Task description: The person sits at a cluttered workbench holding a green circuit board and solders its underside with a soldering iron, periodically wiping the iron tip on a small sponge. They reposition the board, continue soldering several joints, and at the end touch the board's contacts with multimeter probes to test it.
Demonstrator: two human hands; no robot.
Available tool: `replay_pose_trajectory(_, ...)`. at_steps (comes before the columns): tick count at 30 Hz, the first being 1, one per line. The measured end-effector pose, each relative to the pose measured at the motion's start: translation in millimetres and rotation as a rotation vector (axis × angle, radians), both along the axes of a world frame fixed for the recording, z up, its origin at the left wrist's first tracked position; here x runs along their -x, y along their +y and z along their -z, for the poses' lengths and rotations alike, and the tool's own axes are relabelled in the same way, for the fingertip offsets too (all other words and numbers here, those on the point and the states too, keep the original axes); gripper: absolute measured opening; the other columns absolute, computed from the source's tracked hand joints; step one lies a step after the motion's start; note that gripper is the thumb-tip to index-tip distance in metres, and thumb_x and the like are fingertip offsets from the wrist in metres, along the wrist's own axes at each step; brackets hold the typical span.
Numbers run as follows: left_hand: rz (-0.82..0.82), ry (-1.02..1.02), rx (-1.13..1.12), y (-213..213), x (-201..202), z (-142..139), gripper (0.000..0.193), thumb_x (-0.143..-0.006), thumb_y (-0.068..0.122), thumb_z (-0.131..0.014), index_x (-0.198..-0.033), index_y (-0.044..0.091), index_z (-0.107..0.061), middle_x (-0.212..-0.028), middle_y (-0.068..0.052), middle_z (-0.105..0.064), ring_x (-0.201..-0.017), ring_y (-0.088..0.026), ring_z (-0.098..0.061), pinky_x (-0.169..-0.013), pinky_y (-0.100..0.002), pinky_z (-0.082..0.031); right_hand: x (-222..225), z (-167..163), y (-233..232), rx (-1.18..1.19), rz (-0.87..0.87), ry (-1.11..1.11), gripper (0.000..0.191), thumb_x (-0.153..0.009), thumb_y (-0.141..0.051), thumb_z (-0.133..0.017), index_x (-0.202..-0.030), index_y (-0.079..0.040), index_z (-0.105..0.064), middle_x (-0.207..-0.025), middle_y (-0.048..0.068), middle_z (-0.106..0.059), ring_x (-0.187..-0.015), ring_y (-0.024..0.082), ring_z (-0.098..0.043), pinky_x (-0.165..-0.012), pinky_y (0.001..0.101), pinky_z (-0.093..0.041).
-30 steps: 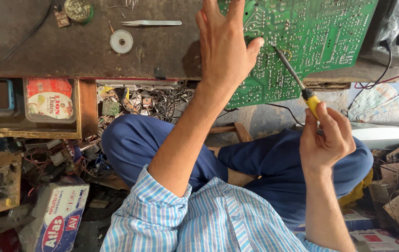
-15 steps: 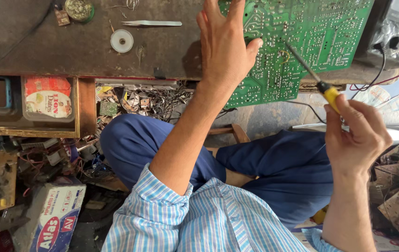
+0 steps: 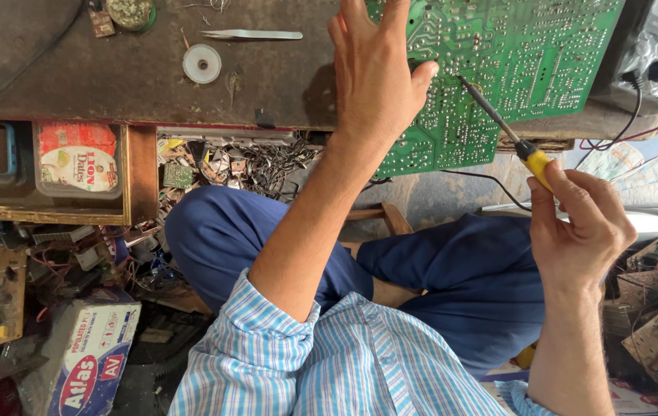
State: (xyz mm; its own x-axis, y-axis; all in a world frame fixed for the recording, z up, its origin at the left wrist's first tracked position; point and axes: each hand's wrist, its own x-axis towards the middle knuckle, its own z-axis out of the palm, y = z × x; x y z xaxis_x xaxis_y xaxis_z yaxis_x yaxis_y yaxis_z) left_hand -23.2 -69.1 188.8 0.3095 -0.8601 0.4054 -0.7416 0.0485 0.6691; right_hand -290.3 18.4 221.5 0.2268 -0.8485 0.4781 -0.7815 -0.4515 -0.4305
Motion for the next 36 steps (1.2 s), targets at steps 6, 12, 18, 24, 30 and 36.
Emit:
replay_pose_trajectory(6,0.007,0.004,0.025,-0.4,0.6,1.3,0.092,-0.067,0.02,-0.097,-0.144,0.015,-0.047,-0.143,-0.026,-0.042,-0.128,-0.045,-0.047,-0.109,-0.054,-0.044,17.5,32.4,5.0,0.046,0.024,-0.006,0.027,-0.101,0.005,-0.085,-0.125,-0.004,-0.079,-0.11,0.014,-0.075,-0.091,0.018,-0.072,-0.069,0.0268,-0.054)
replay_pose_trajectory(12,0.023,-0.016,0.004,0.6,-1.3,0.2,0.09,-0.069,0.02,-0.098,-0.144,0.015,-0.048,-0.142,-0.025,-0.042,-0.13,-0.043,-0.048,-0.112,-0.055,-0.043,15.9,54.0,-9.6,0.131,0.007,-0.362,0.023,-0.106,0.013,-0.082,-0.125,0.003,-0.073,-0.123,0.021,-0.072,-0.112,0.026,-0.074,-0.087,0.0367,-0.066)
replay_pose_trajectory(18,0.027,-0.018,0.045,0.8,-2.3,-2.3,0.094,-0.066,0.019,-0.098,-0.144,0.014,-0.047,-0.146,-0.025,-0.039,-0.131,-0.044,-0.047,-0.109,-0.055,-0.042,21.9,7.1,-20.8,0.241,0.018,-0.116,0.024,-0.093,0.015,-0.086,-0.113,0.008,-0.077,-0.105,0.023,-0.073,-0.08,0.02,-0.064,-0.066,0.0338,-0.048)
replay_pose_trajectory(24,0.01,0.009,-0.009,1.4,-0.3,-0.9,0.093,-0.067,0.019,-0.098,-0.145,0.015,-0.047,-0.147,-0.025,-0.038,-0.129,-0.045,-0.047,-0.11,-0.054,-0.043,6.2,0.1,-0.8,0.057,-0.052,-0.012,0.027,-0.099,0.011,-0.084,-0.123,0.0,-0.076,-0.111,0.016,-0.073,-0.095,0.021,-0.073,-0.077,0.0284,-0.058)
replay_pose_trajectory(30,0.01,-0.005,0.009,-0.2,-0.6,1.7,0.092,-0.067,0.02,-0.099,-0.144,0.016,-0.048,-0.145,-0.025,-0.041,-0.13,-0.044,-0.047,-0.11,-0.054,-0.043,1.9,9.2,6.1,0.017,0.02,-0.021,0.027,-0.097,0.006,-0.087,-0.121,-0.004,-0.078,-0.107,0.016,-0.074,-0.089,0.022,-0.071,-0.069,0.0307,-0.054)
replay_pose_trajectory(36,0.01,-0.005,0.018,-0.2,-0.5,2.8,0.092,-0.067,0.02,-0.099,-0.143,0.016,-0.048,-0.144,-0.025,-0.042,-0.131,-0.044,-0.047,-0.111,-0.055,-0.043,5.1,17.8,4.9,0.022,0.002,-0.036,0.027,-0.1,0.006,-0.088,-0.123,-0.004,-0.078,-0.108,0.016,-0.074,-0.085,0.019,-0.07,-0.063,0.0281,-0.052)
